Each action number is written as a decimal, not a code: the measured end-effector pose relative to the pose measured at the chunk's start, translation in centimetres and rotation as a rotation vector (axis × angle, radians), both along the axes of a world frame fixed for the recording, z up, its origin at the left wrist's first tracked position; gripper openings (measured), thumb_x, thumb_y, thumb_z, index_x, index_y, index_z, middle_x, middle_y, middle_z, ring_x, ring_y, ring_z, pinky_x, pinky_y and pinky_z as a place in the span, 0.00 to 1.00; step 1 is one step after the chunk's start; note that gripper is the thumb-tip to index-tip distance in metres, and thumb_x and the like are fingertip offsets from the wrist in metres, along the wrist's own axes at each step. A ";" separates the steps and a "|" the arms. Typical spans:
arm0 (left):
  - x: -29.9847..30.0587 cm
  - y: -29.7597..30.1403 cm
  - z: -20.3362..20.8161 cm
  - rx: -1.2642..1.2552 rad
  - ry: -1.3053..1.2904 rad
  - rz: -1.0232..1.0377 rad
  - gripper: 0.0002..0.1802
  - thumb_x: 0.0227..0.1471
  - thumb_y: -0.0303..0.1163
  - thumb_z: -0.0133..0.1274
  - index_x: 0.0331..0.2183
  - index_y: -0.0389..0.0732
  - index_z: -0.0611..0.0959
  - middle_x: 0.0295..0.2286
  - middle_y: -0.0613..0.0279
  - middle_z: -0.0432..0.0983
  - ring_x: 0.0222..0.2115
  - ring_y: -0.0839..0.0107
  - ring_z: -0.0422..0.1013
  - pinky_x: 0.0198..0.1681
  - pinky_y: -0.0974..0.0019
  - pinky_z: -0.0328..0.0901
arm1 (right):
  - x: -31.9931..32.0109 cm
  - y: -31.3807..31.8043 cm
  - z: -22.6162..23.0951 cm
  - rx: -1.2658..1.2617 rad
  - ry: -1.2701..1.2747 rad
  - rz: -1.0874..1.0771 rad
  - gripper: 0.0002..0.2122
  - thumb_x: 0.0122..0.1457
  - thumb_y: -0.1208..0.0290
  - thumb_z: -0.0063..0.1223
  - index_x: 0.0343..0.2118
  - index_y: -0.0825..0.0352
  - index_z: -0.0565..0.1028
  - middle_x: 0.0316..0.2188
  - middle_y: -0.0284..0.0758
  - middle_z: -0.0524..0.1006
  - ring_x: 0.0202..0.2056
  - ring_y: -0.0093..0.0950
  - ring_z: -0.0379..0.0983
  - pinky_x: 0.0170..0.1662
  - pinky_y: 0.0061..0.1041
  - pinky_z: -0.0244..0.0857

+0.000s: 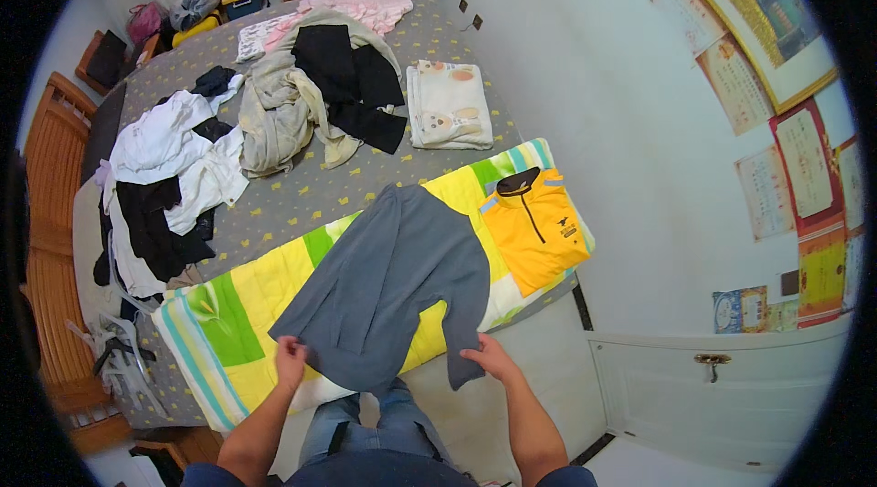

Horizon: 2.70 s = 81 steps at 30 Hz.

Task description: The person folds a pair of gray pants on the bed and places them in a drawer. Then the person picks up a black shirt, places it on a hanger, buttons it, and hangs it in the wardrobe. Finally, the person picks up a white shirt, places it on a hanger, buttons it, and hangs it in the wardrobe.

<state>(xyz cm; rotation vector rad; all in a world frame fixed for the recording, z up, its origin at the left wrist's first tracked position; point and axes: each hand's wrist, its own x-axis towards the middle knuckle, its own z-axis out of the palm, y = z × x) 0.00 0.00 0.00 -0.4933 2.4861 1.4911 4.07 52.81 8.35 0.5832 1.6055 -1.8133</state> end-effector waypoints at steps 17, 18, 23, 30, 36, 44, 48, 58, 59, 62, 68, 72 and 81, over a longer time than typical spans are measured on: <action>-1.3 16.2 4.4 0.136 -0.014 -0.386 0.20 0.52 0.33 0.53 0.45 0.33 0.82 0.45 0.41 0.77 0.49 0.43 0.72 0.53 0.55 0.68 | -8.0 -8.6 0.6 0.556 0.013 0.022 0.38 0.53 0.52 0.70 0.61 0.70 0.68 0.49 0.42 0.77 0.42 0.28 0.77 0.39 0.28 0.74; -1.3 16.0 6.7 0.170 0.006 -0.452 0.21 0.51 0.33 0.53 0.46 0.33 0.81 0.50 0.43 0.74 0.52 0.47 0.70 0.57 0.55 0.66 | -9.9 -10.2 3.6 0.484 -0.163 -0.084 0.39 0.53 0.48 0.69 0.61 0.69 0.68 0.47 0.41 0.77 0.44 0.32 0.77 0.41 0.33 0.76; -1.3 24.9 12.8 0.373 0.219 -0.733 0.15 0.52 0.30 0.53 0.42 0.33 0.80 0.58 0.48 0.69 0.57 0.47 0.65 0.60 0.53 0.62 | -16.2 -7.4 4.5 0.228 -0.479 -0.058 0.39 0.53 0.52 0.68 0.61 0.75 0.64 0.49 0.48 0.75 0.48 0.47 0.77 0.45 0.46 0.76; 4.4 33.7 10.0 0.819 -0.031 -0.613 0.14 0.59 0.31 0.53 0.45 0.36 0.81 0.58 0.53 0.70 0.59 0.60 0.66 0.61 0.58 0.60 | -14.4 0.3 3.5 0.151 -0.420 0.015 0.09 0.55 0.73 0.52 0.36 0.73 0.75 0.28 0.41 0.75 0.30 0.35 0.75 0.34 0.36 0.73; 12.8 34.4 -3.6 1.162 -0.704 0.690 0.28 0.61 0.51 0.54 0.57 0.47 0.75 0.56 0.58 0.72 0.53 0.61 0.70 0.55 0.55 0.64 | -6.1 18.9 -1.5 0.379 -0.490 -0.103 0.09 0.51 0.73 0.51 0.35 0.69 0.75 0.26 0.38 0.73 0.27 0.33 0.71 0.29 0.36 0.66; 15.2 26.5 -7.3 1.287 -0.195 1.631 0.32 0.53 0.51 0.62 0.55 0.48 0.74 0.52 0.58 0.70 0.52 0.59 0.70 0.53 0.53 0.66 | -6.9 22.8 -2.2 0.462 -0.370 0.084 0.05 0.53 0.71 0.55 0.29 0.66 0.76 0.22 0.32 0.73 0.20 0.26 0.67 0.23 0.28 0.61; 17.4 24.8 -8.2 1.366 0.060 1.662 0.23 0.55 0.39 0.60 0.51 0.44 0.76 0.47 0.57 0.76 0.48 0.59 0.73 0.51 0.54 0.70 | -6.9 22.3 -2.0 0.392 -0.406 0.241 0.05 0.53 0.69 0.56 0.28 0.65 0.76 0.21 0.30 0.73 0.17 0.23 0.66 0.21 0.24 0.60; 18.5 23.7 -6.7 -0.225 -0.189 1.412 0.15 0.48 0.24 0.59 0.41 0.39 0.78 0.33 0.59 0.75 0.29 0.66 0.72 0.34 0.61 0.69 | -11.0 19.7 1.4 0.257 -0.460 0.263 0.15 0.56 0.67 0.64 0.42 0.70 0.77 0.32 0.34 0.80 0.30 0.27 0.79 0.31 0.28 0.73; 17.5 24.7 -6.6 -0.204 -0.048 1.214 0.16 0.46 0.24 0.60 0.40 0.38 0.78 0.32 0.59 0.75 0.29 0.68 0.72 0.33 0.63 0.68 | -11.6 19.1 1.4 0.205 -0.473 0.243 0.15 0.56 0.67 0.64 0.42 0.70 0.77 0.33 0.35 0.80 0.32 0.28 0.79 0.33 0.29 0.74; 7.9 32.8 5.0 0.362 -0.028 0.564 0.18 0.48 0.28 0.66 0.41 0.38 0.79 0.32 0.61 0.76 0.29 0.73 0.73 0.36 0.66 0.71 | -11.9 15.7 3.2 -0.003 -0.488 0.062 0.14 0.58 0.66 0.64 0.42 0.69 0.76 0.35 0.36 0.79 0.36 0.29 0.79 0.38 0.30 0.74; 1.0 45.8 14.1 0.472 -0.010 -0.081 0.37 0.52 0.40 0.65 0.58 0.38 0.70 0.45 0.52 0.76 0.45 0.67 0.73 0.48 0.64 0.68 | -11.7 9.4 5.2 -0.192 -0.404 0.157 0.11 0.65 0.66 0.58 0.43 0.68 0.75 0.38 0.36 0.79 0.38 0.29 0.79 0.42 0.28 0.75; 1.3 45.4 10.0 0.509 -0.082 0.015 0.19 0.56 0.31 0.53 0.49 0.34 0.78 0.28 0.58 0.78 0.26 0.71 0.72 0.32 0.64 0.68 | -13.8 10.3 6.0 -0.038 -0.193 0.321 0.11 0.66 0.65 0.55 0.45 0.67 0.75 0.36 0.34 0.80 0.35 0.26 0.80 0.38 0.22 0.74; 0.5 42.5 13.8 0.536 -0.135 -0.129 0.18 0.55 0.29 0.53 0.48 0.36 0.80 0.24 0.63 0.76 0.23 0.78 0.69 0.27 0.68 0.65 | -19.4 11.8 2.8 0.807 1.110 1.341 0.27 0.41 0.68 0.69 0.49 0.56 0.75 0.68 0.43 0.59 0.68 0.49 0.53 0.65 0.55 0.49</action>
